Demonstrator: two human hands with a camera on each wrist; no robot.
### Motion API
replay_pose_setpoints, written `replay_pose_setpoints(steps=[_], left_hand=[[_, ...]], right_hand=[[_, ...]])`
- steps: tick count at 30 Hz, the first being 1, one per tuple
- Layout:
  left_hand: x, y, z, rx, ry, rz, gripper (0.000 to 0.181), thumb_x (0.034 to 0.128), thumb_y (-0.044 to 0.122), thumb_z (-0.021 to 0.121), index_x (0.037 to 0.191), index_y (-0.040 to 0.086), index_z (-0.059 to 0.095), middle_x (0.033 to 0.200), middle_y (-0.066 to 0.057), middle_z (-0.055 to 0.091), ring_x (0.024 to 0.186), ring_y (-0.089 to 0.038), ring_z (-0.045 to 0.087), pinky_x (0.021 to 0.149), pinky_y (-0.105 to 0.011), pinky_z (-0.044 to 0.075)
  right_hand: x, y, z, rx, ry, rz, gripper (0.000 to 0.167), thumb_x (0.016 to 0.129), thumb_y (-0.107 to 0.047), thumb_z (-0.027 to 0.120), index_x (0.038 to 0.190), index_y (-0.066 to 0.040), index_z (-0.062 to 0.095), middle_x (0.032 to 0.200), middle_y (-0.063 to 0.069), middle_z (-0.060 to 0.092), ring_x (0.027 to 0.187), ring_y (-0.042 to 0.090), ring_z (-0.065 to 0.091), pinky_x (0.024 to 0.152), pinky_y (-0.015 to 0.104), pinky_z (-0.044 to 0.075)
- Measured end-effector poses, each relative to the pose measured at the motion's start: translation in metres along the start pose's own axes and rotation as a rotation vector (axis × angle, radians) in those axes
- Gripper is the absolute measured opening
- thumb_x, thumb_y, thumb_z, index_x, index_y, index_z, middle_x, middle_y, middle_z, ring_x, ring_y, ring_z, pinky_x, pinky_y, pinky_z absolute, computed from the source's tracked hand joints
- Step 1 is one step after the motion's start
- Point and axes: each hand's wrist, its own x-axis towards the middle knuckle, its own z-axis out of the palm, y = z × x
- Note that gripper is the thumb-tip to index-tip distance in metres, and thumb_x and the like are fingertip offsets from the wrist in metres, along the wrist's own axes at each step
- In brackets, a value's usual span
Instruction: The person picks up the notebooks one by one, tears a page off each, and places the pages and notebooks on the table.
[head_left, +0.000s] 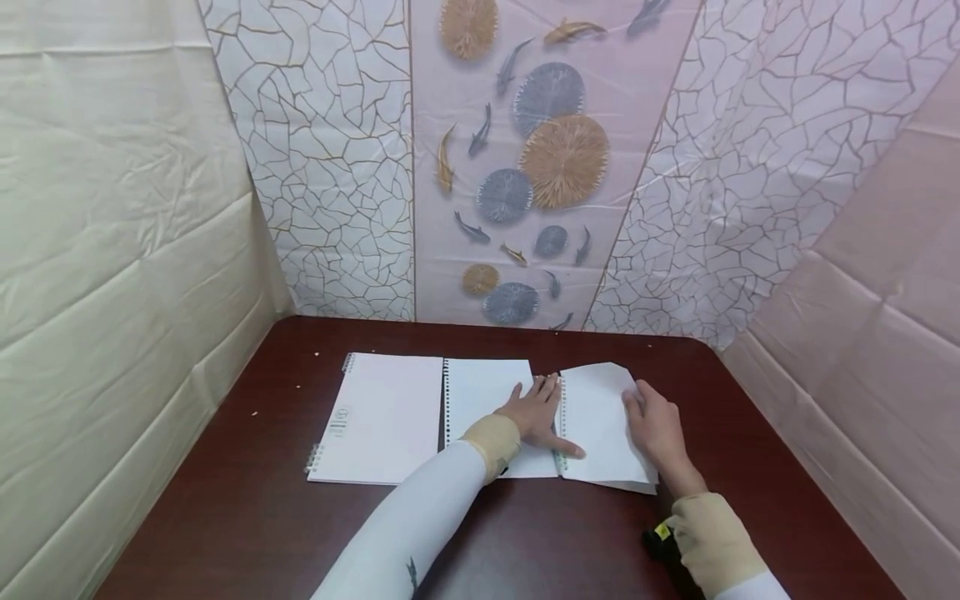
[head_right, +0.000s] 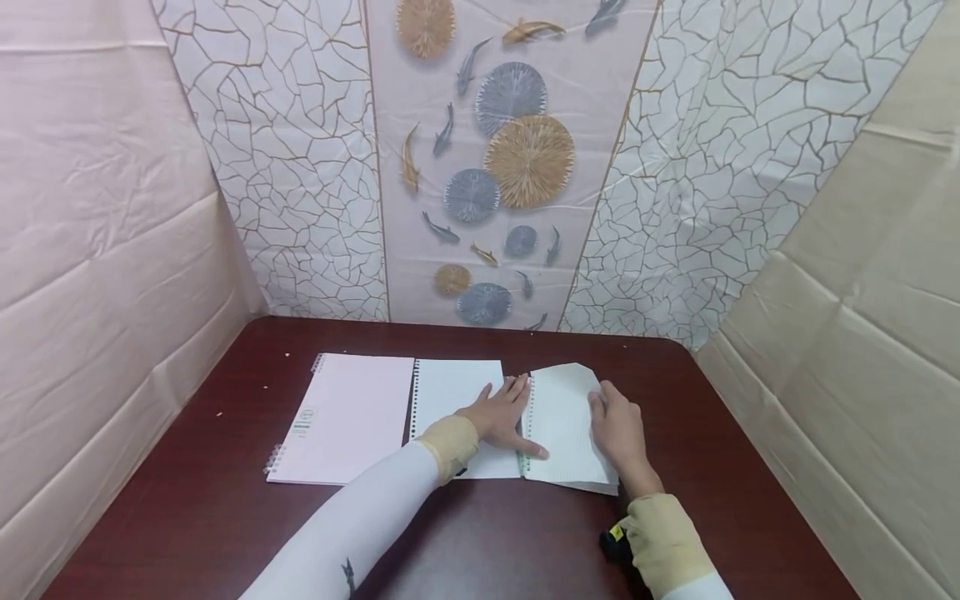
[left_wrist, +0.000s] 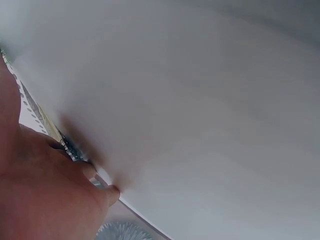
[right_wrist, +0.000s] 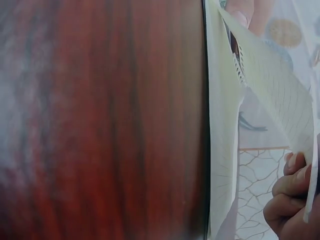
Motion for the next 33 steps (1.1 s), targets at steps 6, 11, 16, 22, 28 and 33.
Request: replay_pose_setpoints(steps=[6,11,16,22,28,33], left_hand=[[-0.001,0.001,0.000,-0.005,-0.002,0.001,0.125,0.0856,0.086,0.061,0.171,0.009,0.013,0.179,-0.006,0.004,0.164,-0.025,0.007,0.131,-0.049,0.013],[0.001,0.003,-0.001,-0.016,-0.022,-0.003,0.128,0.0839,0.088,0.061,0.171,0.009,0.010,0.179,-0.006,0.001,0.164,-0.024,0.004,0.131,-0.049,0.011],[0.010,0.000,0.005,-0.013,-0.035,-0.036,0.130,0.0812,0.091,0.060,0.172,0.014,0.009,0.179,0.000,0.000,0.164,-0.021,0.003,0.131,-0.047,0.010],[0.002,0.001,-0.001,-0.017,-0.034,-0.006,0.128,0.0849,0.086,0.062,0.171,0.009,0.008,0.179,-0.005,0.002,0.164,-0.026,0.003,0.131,-0.050,0.009],[0.012,-0.005,0.011,0.008,-0.028,-0.025,0.131,0.0812,0.090,0.060,0.172,0.015,0.004,0.179,0.000,-0.002,0.164,-0.020,0.000,0.131,-0.049,0.008],[0.016,-0.005,0.014,-0.013,-0.029,-0.019,0.130,0.0801,0.090,0.062,0.173,0.020,0.004,0.179,0.001,-0.005,0.164,-0.020,-0.002,0.131,-0.050,0.008]], right_hand=[[-0.003,0.001,-0.003,-0.021,0.071,-0.033,0.020,0.110,-0.015,0.055,0.116,0.003,0.063,0.100,0.030,0.070,0.100,0.051,0.067,0.085,0.063,0.051],[-0.008,0.001,-0.008,-0.047,0.104,-0.034,0.014,0.110,-0.013,0.056,0.099,-0.003,0.058,0.074,0.017,0.058,0.074,0.038,0.057,0.069,0.053,0.046],[-0.011,0.003,-0.012,-0.036,0.088,-0.003,0.016,0.111,-0.015,0.054,0.101,-0.003,0.058,0.074,0.015,0.058,0.075,0.033,0.056,0.069,0.049,0.046],[-0.013,0.005,-0.016,-0.024,0.082,0.036,0.018,0.112,-0.016,0.053,0.108,0.000,0.060,0.090,0.026,0.068,0.085,0.040,0.064,0.075,0.055,0.050],[-0.016,0.010,-0.026,0.015,0.066,0.079,0.034,0.114,-0.022,0.049,0.126,0.008,0.059,0.112,0.036,0.068,0.106,0.048,0.066,0.087,0.061,0.053],[-0.008,0.011,-0.039,0.041,0.065,0.070,0.031,0.114,-0.027,0.048,0.105,0.002,0.053,0.079,0.018,0.053,0.075,0.032,0.052,0.066,0.042,0.044]])
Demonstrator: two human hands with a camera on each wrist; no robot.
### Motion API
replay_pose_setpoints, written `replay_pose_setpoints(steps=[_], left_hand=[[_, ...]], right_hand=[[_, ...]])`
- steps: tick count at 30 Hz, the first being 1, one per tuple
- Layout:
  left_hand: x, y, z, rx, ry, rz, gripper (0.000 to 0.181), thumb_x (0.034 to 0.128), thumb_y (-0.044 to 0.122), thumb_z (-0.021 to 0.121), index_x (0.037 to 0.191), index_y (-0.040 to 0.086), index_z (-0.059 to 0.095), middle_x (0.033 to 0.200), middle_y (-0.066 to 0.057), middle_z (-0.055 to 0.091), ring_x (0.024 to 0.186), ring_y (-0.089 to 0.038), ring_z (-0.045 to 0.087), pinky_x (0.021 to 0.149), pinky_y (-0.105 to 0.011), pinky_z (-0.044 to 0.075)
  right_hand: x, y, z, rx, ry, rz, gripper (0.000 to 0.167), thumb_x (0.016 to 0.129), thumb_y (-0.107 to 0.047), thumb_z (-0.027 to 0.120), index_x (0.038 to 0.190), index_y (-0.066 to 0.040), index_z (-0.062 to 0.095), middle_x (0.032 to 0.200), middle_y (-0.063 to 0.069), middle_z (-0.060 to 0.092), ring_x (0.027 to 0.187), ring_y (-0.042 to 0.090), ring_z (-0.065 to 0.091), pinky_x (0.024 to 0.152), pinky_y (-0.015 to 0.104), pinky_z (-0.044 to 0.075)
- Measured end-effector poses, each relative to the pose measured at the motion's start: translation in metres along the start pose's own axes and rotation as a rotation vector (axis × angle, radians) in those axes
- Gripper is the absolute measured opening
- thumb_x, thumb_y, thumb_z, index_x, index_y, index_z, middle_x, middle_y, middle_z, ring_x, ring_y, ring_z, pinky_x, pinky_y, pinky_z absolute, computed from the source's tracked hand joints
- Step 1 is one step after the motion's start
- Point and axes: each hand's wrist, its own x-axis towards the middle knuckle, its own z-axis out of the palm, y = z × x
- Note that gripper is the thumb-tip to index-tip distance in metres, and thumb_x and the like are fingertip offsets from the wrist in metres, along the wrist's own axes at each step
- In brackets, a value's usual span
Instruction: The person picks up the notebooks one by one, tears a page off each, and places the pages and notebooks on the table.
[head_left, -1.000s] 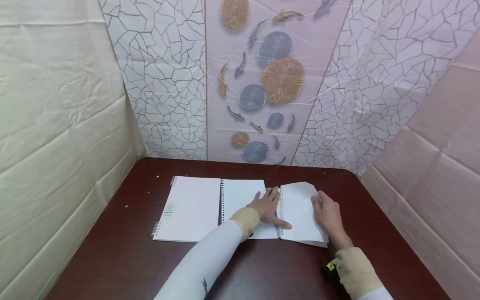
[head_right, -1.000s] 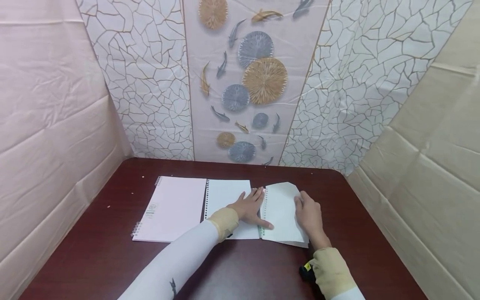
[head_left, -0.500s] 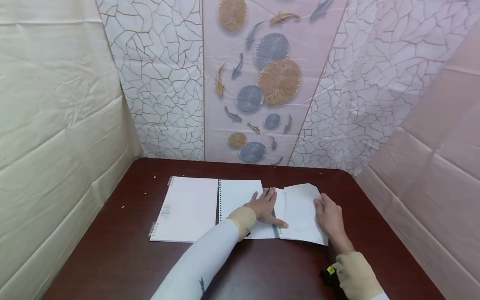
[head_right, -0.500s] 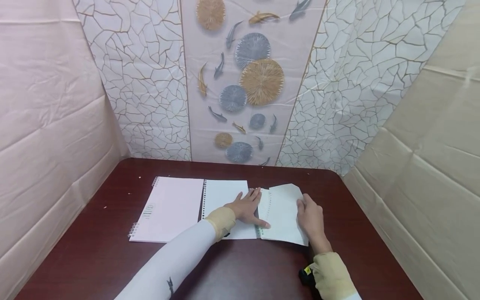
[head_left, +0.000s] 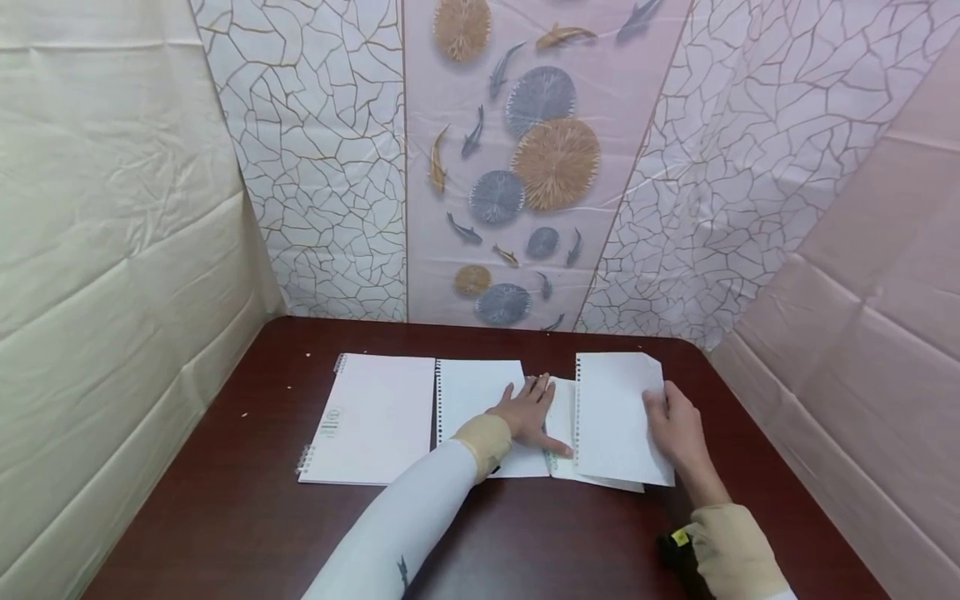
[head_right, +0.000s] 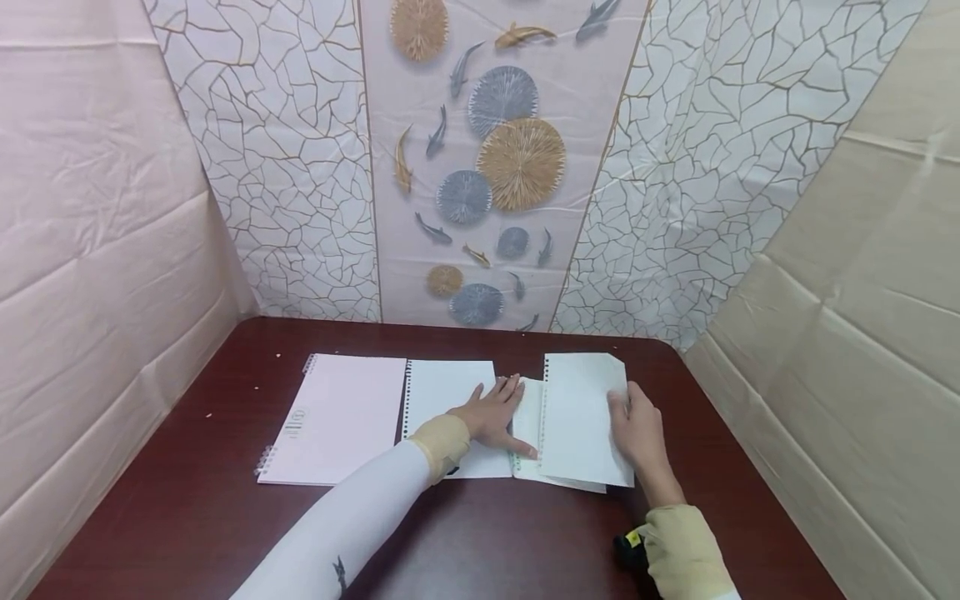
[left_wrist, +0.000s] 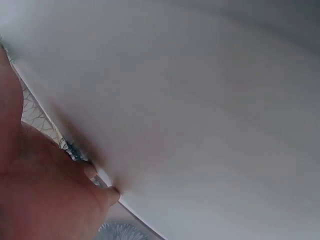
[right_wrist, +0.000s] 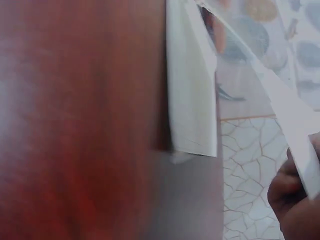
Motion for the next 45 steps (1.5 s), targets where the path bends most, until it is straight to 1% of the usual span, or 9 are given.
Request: replay_pose_setpoints(steps=[5,9,13,15,18,28,36,40,45], left_hand=[[0.006,-0.003,0.003,0.012,-0.012,0.001,0.121,0.0818,0.089,0.062,0.172,0.026,0.012,0.179,0.001,-0.007,0.164,-0.021,-0.004,0.131,-0.051,0.007],[0.013,-0.006,0.009,0.019,-0.024,-0.009,0.122,0.0804,0.091,0.060,0.172,0.027,0.013,0.178,0.002,-0.011,0.163,-0.019,-0.009,0.131,-0.050,0.002],[0.021,-0.008,0.016,0.012,-0.036,-0.009,0.124,0.0799,0.093,0.058,0.172,0.027,0.008,0.177,0.002,-0.017,0.162,-0.019,-0.015,0.130,-0.050,-0.002],[0.024,-0.009,0.018,0.017,-0.033,-0.010,0.124,0.0795,0.093,0.058,0.172,0.028,0.008,0.177,0.002,-0.017,0.162,-0.019,-0.015,0.130,-0.050,-0.002],[0.028,-0.010,0.021,0.016,-0.037,-0.006,0.126,0.0784,0.093,0.059,0.172,0.028,0.007,0.176,0.002,-0.019,0.161,-0.019,-0.017,0.130,-0.049,-0.004],[0.026,-0.009,0.020,0.015,-0.049,-0.015,0.127,0.0775,0.095,0.058,0.172,0.029,0.006,0.176,0.004,-0.021,0.161,-0.018,-0.017,0.130,-0.049,-0.004],[0.024,-0.007,0.015,0.045,-0.068,-0.021,0.127,0.0769,0.097,0.056,0.172,0.030,0.004,0.176,0.005,-0.021,0.162,-0.018,-0.016,0.130,-0.051,-0.001],[0.024,-0.008,0.017,0.043,-0.064,-0.018,0.127,0.0770,0.097,0.056,0.172,0.030,0.004,0.176,0.005,-0.021,0.162,-0.018,-0.015,0.130,-0.051,-0.001],[0.018,-0.006,0.011,0.058,-0.057,-0.023,0.122,0.0807,0.094,0.056,0.172,0.031,0.006,0.177,0.005,-0.018,0.162,-0.018,-0.013,0.131,-0.050,0.002]], right_hand=[[0.016,-0.003,-0.011,0.031,-0.062,-0.008,0.034,0.115,-0.030,0.044,0.111,0.003,0.051,0.089,0.019,0.053,0.083,0.031,0.053,0.069,0.038,0.045],[0.031,-0.002,-0.022,0.085,-0.098,0.013,0.038,0.115,-0.032,0.044,0.109,0.004,0.052,0.089,0.019,0.052,0.080,0.029,0.053,0.062,0.035,0.048],[0.046,0.003,-0.031,0.128,-0.098,0.054,0.049,0.114,-0.037,0.044,0.126,0.010,0.057,0.100,0.025,0.061,0.081,0.024,0.059,0.061,0.034,0.053],[0.053,0.008,-0.035,0.137,-0.095,0.071,0.055,0.114,-0.038,0.044,0.137,0.011,0.055,0.110,0.029,0.064,0.083,0.022,0.061,0.063,0.033,0.054],[0.063,0.016,-0.040,0.140,-0.093,0.085,0.059,0.114,-0.038,0.045,0.142,0.013,0.052,0.117,0.033,0.064,0.085,0.020,0.062,0.064,0.030,0.054],[0.083,0.055,-0.055,0.135,-0.130,0.117,0.063,0.113,-0.035,0.045,0.141,0.022,0.049,0.123,0.042,0.060,0.079,0.005,0.058,0.063,0.021,0.051],[0.082,0.089,-0.064,0.058,-0.163,0.129,0.059,0.112,-0.030,0.048,0.131,0.025,0.054,0.116,0.042,0.061,0.082,0.016,0.058,0.063,0.024,0.050],[0.076,0.103,-0.064,-0.001,-0.162,0.121,0.054,0.110,-0.026,0.050,0.122,0.026,0.058,0.112,0.042,0.061,0.086,0.027,0.059,0.065,0.027,0.048],[0.072,0.117,-0.062,-0.063,-0.202,0.112,0.055,0.110,-0.025,0.052,0.123,0.029,0.055,0.117,0.047,0.058,0.099,0.046,0.059,0.074,0.039,0.050]])
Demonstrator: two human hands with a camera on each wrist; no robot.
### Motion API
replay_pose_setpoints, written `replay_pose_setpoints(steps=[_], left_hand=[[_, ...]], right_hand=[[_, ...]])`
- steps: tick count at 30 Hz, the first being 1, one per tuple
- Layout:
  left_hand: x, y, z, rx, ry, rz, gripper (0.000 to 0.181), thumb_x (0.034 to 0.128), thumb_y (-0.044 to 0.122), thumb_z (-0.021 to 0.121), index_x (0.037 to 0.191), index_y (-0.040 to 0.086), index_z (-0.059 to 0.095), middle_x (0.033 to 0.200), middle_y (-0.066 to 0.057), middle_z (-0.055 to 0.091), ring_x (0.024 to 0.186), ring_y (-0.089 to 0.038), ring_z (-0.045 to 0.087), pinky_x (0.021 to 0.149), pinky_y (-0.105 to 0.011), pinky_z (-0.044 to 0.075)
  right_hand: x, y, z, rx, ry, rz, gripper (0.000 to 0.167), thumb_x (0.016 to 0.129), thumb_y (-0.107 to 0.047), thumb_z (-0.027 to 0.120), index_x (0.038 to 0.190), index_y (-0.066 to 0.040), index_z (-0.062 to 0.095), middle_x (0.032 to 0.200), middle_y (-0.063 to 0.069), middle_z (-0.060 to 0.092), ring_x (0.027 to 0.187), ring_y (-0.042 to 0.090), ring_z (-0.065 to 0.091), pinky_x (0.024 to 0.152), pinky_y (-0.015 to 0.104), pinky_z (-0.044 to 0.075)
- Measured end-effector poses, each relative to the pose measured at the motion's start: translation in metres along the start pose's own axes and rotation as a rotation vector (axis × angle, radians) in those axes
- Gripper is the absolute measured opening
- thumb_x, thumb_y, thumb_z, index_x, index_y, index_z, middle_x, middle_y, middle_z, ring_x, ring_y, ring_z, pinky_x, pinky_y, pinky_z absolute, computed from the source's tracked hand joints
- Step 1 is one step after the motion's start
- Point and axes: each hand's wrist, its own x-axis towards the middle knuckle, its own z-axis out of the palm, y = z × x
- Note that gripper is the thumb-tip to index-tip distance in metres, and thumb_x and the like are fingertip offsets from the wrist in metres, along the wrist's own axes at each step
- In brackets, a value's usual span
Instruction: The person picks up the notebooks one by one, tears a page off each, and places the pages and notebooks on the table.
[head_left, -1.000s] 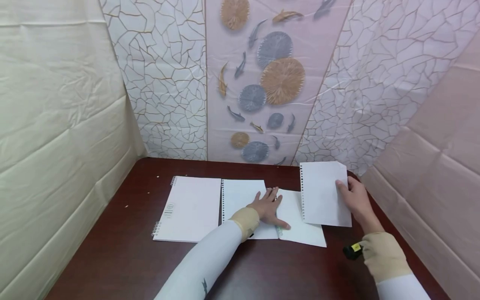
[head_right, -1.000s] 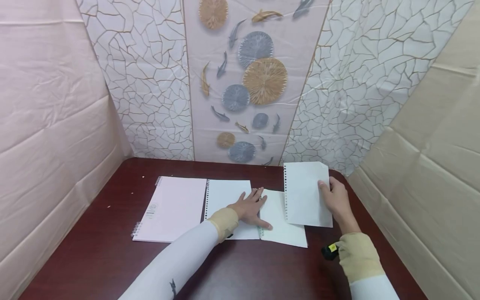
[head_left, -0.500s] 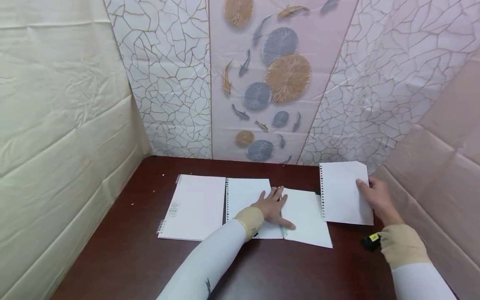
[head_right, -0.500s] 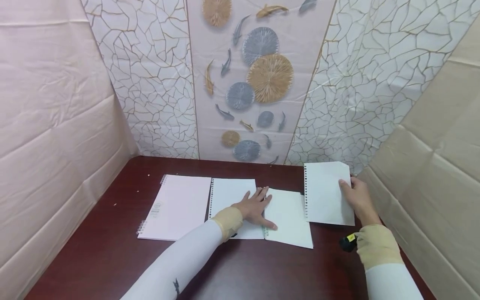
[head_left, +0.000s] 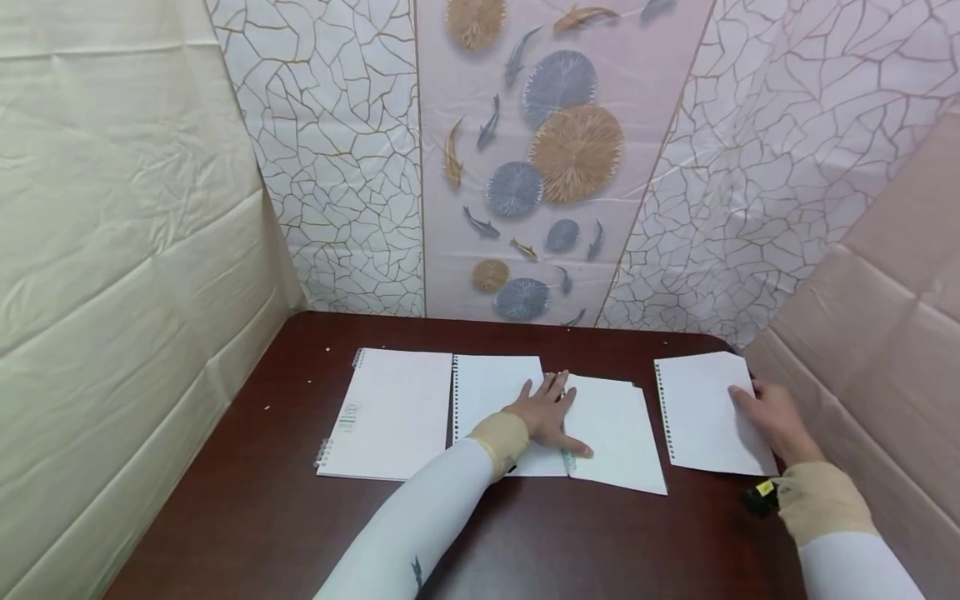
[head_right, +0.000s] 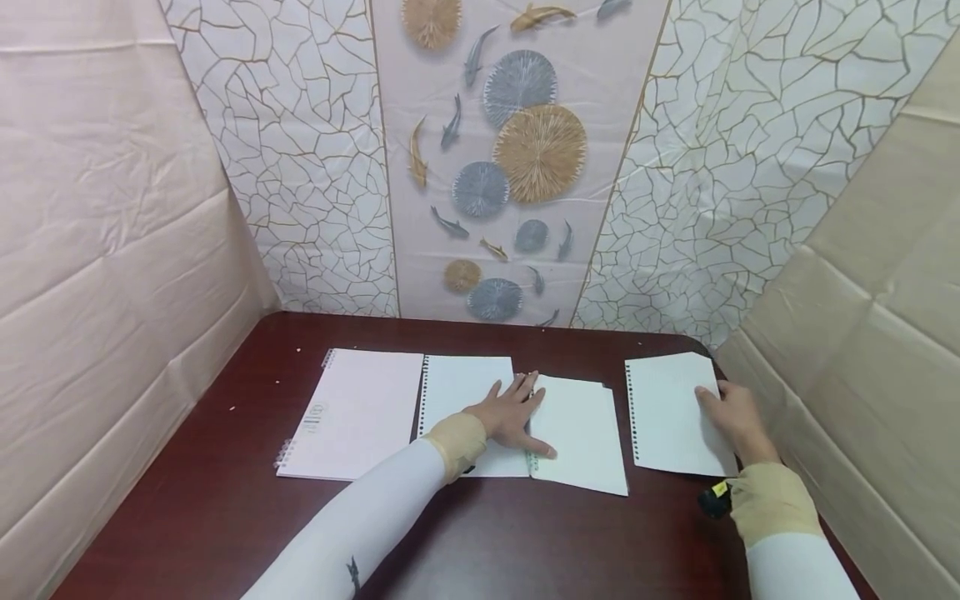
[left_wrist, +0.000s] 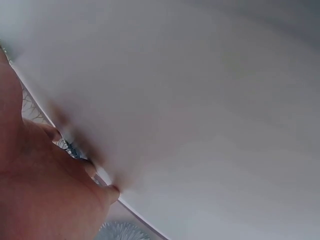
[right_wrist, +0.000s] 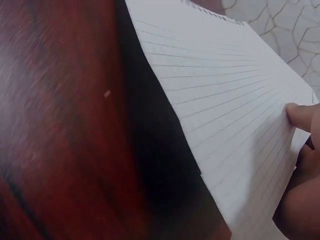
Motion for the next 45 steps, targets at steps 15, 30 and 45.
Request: replay_pose_setpoints(steps=[15,30,45], left_hand=[[-0.018,0.006,-0.014,0.013,0.003,0.003,0.121,0.0824,0.092,0.057,0.172,0.023,0.013,0.178,0.000,-0.011,0.164,-0.022,-0.005,0.131,-0.050,0.005],[-0.027,0.009,-0.019,0.069,0.009,0.037,0.126,0.0833,0.096,0.047,0.172,0.013,0.011,0.177,-0.008,-0.015,0.164,-0.026,-0.002,0.130,-0.051,0.011],[-0.017,-0.025,-0.039,-0.065,0.155,-0.070,0.108,0.0944,0.081,0.053,0.164,0.000,0.033,0.167,-0.019,0.036,0.152,-0.035,0.038,0.120,-0.054,0.038]], right_hand=[[-0.006,0.021,0.005,-0.125,-0.156,0.041,0.062,0.108,-0.024,0.051,0.133,0.033,0.043,0.130,0.053,0.048,0.118,0.065,0.053,0.094,0.068,0.050],[-0.017,0.006,0.021,-0.221,0.062,0.041,0.071,0.100,-0.023,0.068,0.147,0.019,0.034,0.137,0.049,0.041,0.123,0.066,0.042,0.097,0.076,0.039],[-0.056,-0.112,0.080,-0.295,-0.269,-0.326,0.093,0.102,-0.052,0.067,0.160,0.011,0.032,0.161,0.040,0.032,0.147,0.060,0.031,0.113,0.074,0.032]])
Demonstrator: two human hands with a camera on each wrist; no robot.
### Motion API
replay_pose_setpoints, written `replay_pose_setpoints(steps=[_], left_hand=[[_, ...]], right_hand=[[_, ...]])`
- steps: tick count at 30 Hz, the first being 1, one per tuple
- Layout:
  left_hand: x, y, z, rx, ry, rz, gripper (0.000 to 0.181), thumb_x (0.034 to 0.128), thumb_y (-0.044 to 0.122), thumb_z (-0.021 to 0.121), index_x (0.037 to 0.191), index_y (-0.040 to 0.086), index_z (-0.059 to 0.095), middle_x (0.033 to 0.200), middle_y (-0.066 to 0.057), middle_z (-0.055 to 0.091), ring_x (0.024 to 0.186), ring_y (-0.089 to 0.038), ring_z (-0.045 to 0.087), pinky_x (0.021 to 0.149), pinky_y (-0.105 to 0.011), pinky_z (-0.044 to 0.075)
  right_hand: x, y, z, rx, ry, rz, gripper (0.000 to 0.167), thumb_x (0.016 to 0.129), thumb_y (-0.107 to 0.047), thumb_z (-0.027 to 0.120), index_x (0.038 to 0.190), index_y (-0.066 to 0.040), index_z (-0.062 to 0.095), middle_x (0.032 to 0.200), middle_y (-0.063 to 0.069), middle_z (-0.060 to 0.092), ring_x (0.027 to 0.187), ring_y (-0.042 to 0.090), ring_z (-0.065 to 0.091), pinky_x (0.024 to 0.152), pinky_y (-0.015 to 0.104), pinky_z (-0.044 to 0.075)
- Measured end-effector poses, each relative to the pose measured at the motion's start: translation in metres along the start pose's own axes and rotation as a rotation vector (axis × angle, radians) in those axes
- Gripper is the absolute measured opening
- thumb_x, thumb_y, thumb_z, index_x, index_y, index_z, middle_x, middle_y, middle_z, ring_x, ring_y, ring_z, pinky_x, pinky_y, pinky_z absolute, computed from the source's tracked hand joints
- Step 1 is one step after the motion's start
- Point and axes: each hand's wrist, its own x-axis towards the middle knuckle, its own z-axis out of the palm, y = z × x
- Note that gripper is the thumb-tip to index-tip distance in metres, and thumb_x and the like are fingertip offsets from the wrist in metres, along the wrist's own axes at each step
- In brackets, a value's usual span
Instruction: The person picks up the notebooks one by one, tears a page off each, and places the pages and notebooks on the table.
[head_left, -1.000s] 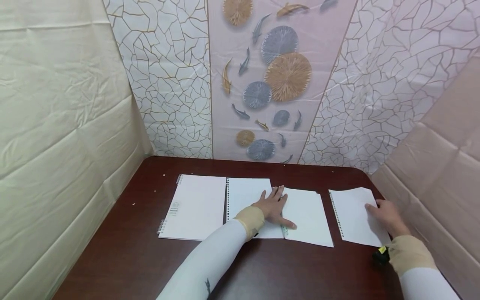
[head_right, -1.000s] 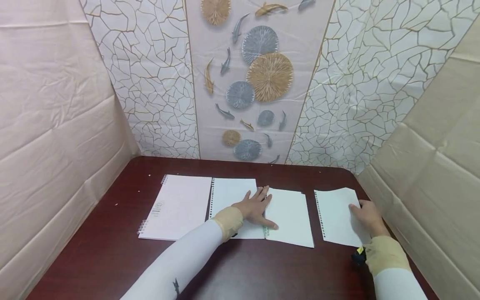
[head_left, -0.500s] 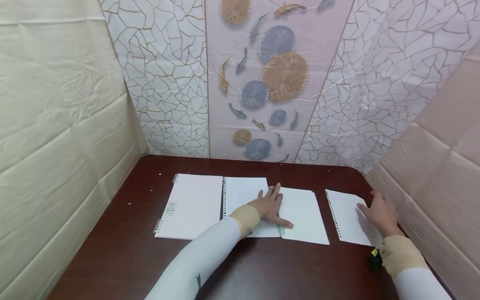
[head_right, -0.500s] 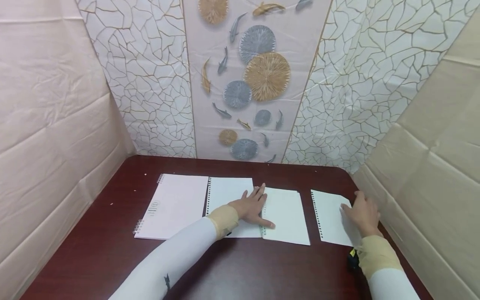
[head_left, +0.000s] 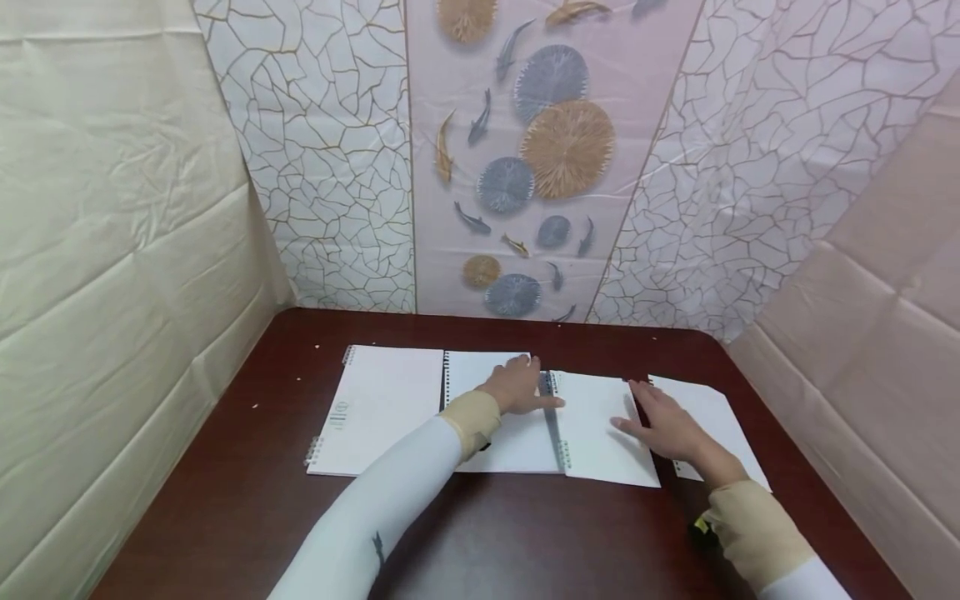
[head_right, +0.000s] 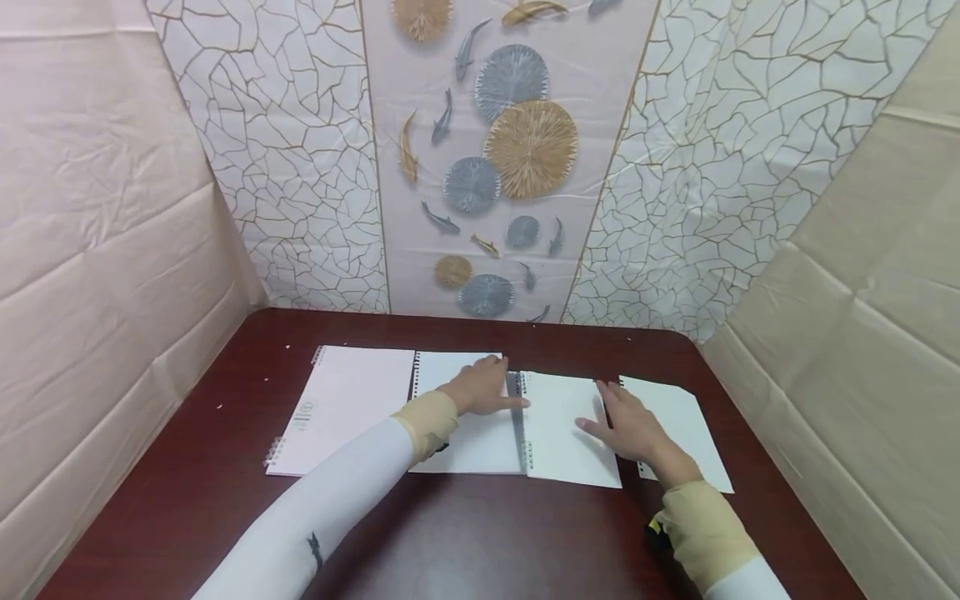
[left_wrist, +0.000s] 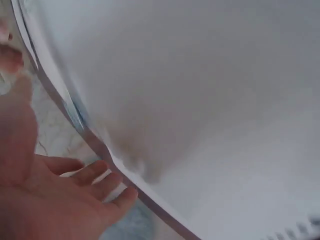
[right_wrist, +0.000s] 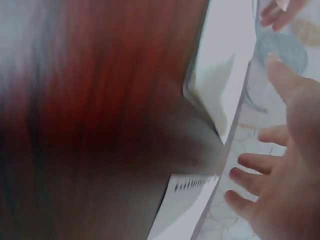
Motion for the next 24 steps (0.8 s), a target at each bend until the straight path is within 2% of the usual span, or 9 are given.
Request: replay_pose_setpoints(steps=[3,6,10,14,19,24], left_hand=[[0.001,-0.022,-0.004,0.059,0.026,-0.051,0.101,0.0926,0.081,0.057,0.154,0.001,0.051,0.151,-0.019,0.045,0.137,-0.033,0.045,0.111,-0.050,0.047],[-0.011,-0.037,-0.013,0.119,0.033,-0.080,0.095,0.0930,0.079,0.059,0.149,0.002,0.057,0.145,-0.019,0.045,0.133,-0.032,0.043,0.109,-0.047,0.048],[-0.029,-0.044,-0.026,0.186,0.020,-0.119,0.095,0.0933,0.076,0.063,0.153,0.003,0.052,0.147,-0.019,0.045,0.137,-0.033,0.043,0.112,-0.045,0.046],[-0.037,-0.047,-0.033,0.191,0.008,-0.138,0.096,0.0912,0.075,0.067,0.152,0.002,0.052,0.146,-0.019,0.047,0.134,-0.032,0.046,0.108,-0.045,0.049],[-0.033,-0.055,-0.030,0.154,-0.020,-0.138,0.103,0.0861,0.075,0.073,0.153,0.000,0.050,0.146,-0.018,0.046,0.131,-0.031,0.045,0.106,-0.045,0.051],[-0.023,-0.069,-0.025,0.094,-0.044,-0.157,0.113,0.0772,0.074,0.082,0.156,0.002,0.045,0.149,-0.017,0.044,0.136,-0.032,0.044,0.111,-0.051,0.048]], right_hand=[[0.000,-0.008,0.007,-0.024,-0.056,0.001,0.094,0.100,-0.053,0.069,0.160,0.010,0.033,0.162,0.040,0.030,0.148,0.059,0.031,0.114,0.073,0.033],[-0.001,-0.010,0.011,-0.025,-0.099,0.009,0.096,0.099,-0.055,0.069,0.159,0.011,0.035,0.162,0.040,0.029,0.148,0.060,0.030,0.115,0.073,0.032],[-0.001,-0.011,0.015,-0.012,-0.118,0.013,0.095,0.098,-0.056,0.070,0.160,0.008,0.036,0.163,0.040,0.028,0.149,0.060,0.029,0.115,0.074,0.031],[-0.002,-0.011,0.017,0.004,-0.112,0.017,0.095,0.098,-0.056,0.071,0.161,0.005,0.036,0.163,0.039,0.027,0.150,0.059,0.028,0.115,0.075,0.031],[-0.002,-0.012,0.019,0.022,-0.099,0.007,0.093,0.097,-0.054,0.072,0.160,0.006,0.038,0.163,0.039,0.028,0.150,0.059,0.027,0.114,0.075,0.031],[-0.001,-0.011,0.020,0.024,-0.096,0.014,0.093,0.097,-0.055,0.073,0.158,0.007,0.040,0.164,0.039,0.028,0.150,0.059,0.027,0.114,0.075,0.031]])
